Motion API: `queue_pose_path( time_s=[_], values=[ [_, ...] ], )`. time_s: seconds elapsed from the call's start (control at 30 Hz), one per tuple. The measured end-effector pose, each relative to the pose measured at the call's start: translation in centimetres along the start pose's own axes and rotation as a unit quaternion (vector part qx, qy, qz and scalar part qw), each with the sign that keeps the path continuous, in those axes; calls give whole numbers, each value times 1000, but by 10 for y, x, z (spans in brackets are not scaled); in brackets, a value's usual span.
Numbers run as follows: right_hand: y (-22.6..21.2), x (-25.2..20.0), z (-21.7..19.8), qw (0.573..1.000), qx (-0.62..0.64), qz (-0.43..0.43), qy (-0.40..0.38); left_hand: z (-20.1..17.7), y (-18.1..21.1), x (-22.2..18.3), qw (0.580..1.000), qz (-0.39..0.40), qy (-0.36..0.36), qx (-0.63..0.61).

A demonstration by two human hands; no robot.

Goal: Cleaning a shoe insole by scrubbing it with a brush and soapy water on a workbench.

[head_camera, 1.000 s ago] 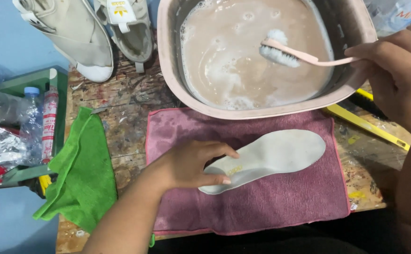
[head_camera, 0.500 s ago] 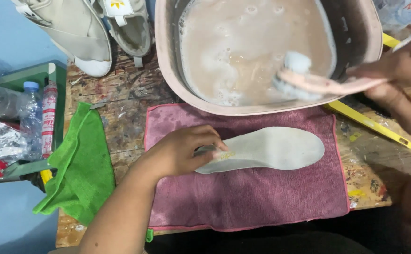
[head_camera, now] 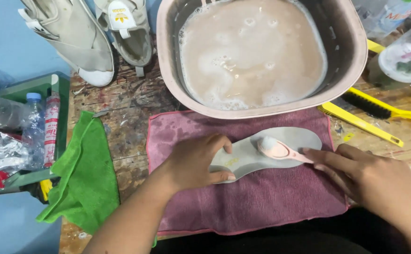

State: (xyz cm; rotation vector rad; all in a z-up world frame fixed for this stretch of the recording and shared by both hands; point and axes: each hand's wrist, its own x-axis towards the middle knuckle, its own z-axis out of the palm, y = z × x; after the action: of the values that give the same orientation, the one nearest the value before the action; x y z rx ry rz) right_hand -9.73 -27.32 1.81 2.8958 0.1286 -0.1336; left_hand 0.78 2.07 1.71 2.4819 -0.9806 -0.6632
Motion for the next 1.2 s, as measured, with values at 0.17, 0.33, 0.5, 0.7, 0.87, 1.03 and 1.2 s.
queue_pose_path(
  time_s=[0.17,0.33,0.5,0.7,0.87,1.03,1.2],
  values=[
    [-34,-4,-5,995,52,-77,39,9,6,-1,999,1,26,-19],
    [-17,-13,-28,986,29,-31,-160,19,-1,-4,996,6,72,-56],
    [-32,-12,-31,986,-150,26,-67,16,0,-5,998,1,52,-37],
    [-34,-8,-50,977,-60,3,-203,10,6,-7,998,-46,15,-27],
    [-28,-4,-35,985,-77,55,-145,11,5,-3,999,-51,-3,-20],
    [-47,-4,-23,1000,9,-7,-21,13,4,-5,998,-50,-14,-19],
    [-9,-10,-10,989,131,28,66,17,-6,-1,997,-12,31,-66]
  ],
)
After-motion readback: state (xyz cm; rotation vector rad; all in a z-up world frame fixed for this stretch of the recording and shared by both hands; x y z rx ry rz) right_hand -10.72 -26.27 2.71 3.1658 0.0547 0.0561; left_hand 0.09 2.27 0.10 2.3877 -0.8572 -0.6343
